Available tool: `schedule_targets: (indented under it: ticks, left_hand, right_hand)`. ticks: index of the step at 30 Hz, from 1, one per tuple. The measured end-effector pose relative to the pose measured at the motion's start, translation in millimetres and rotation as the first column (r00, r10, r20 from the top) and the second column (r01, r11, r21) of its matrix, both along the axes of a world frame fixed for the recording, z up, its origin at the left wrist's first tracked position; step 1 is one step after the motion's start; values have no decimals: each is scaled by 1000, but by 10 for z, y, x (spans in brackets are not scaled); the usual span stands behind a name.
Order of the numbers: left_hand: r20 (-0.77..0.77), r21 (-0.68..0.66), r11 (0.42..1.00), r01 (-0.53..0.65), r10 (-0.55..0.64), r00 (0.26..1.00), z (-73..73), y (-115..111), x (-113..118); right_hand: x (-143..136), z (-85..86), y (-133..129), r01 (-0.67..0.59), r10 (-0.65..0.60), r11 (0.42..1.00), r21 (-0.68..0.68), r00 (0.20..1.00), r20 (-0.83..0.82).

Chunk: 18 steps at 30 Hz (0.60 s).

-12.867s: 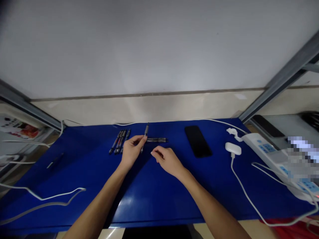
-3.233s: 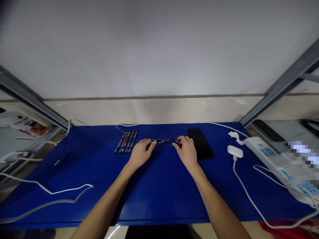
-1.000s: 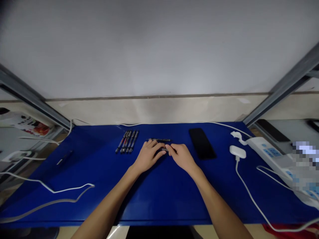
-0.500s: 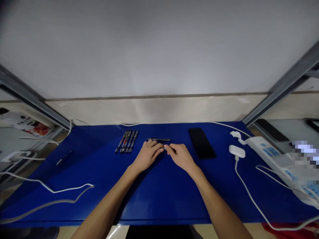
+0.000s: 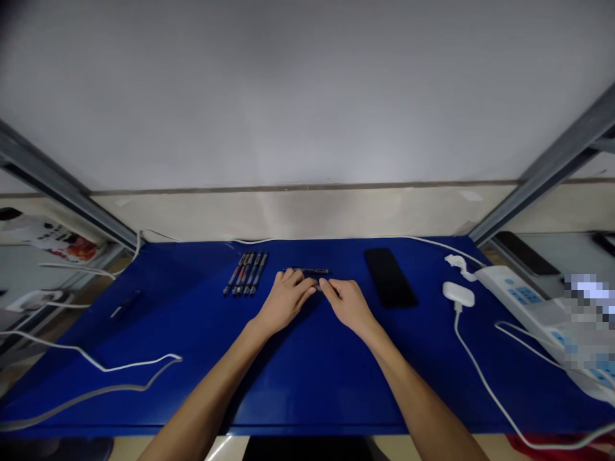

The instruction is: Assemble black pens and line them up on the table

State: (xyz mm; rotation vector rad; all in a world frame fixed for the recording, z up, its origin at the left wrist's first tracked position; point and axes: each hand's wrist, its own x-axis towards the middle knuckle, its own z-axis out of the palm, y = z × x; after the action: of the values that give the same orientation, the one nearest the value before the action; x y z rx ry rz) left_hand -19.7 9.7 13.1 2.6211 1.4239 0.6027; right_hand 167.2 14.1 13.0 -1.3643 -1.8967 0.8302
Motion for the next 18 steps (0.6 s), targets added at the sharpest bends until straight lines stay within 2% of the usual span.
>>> schedule_targets:
  ticks: [5, 7, 9, 11, 15, 18]
  left_hand:
    - [-13, 13, 999, -29, 30, 999, 15, -15, 21]
    - [49, -57, 998, -15, 17, 999, 19, -24, 27]
    - [183, -145, 989, 38, -10, 983, 36, -41, 34]
    - [336, -165, 984, 59, 0, 942, 68, -64, 41]
    - [520, -112, 992, -50, 102, 848, 139, -96, 38]
    - [664, -215, 977, 5, 143, 734, 143, -75, 18]
  right_hand:
    - [3, 4, -14, 27, -47, 990, -139, 989, -137]
    - [6, 8, -18, 15, -45, 988, -154, 980, -195]
    - [8, 8, -16, -33, -3, 991, -129, 963, -269]
    - [5, 0, -10, -88, 51, 991, -97, 943, -328]
    - [-29, -27, -21, -193, 142, 974, -116, 927, -346]
    - [-67, -23, -48, -289, 213, 944, -160, 903, -374]
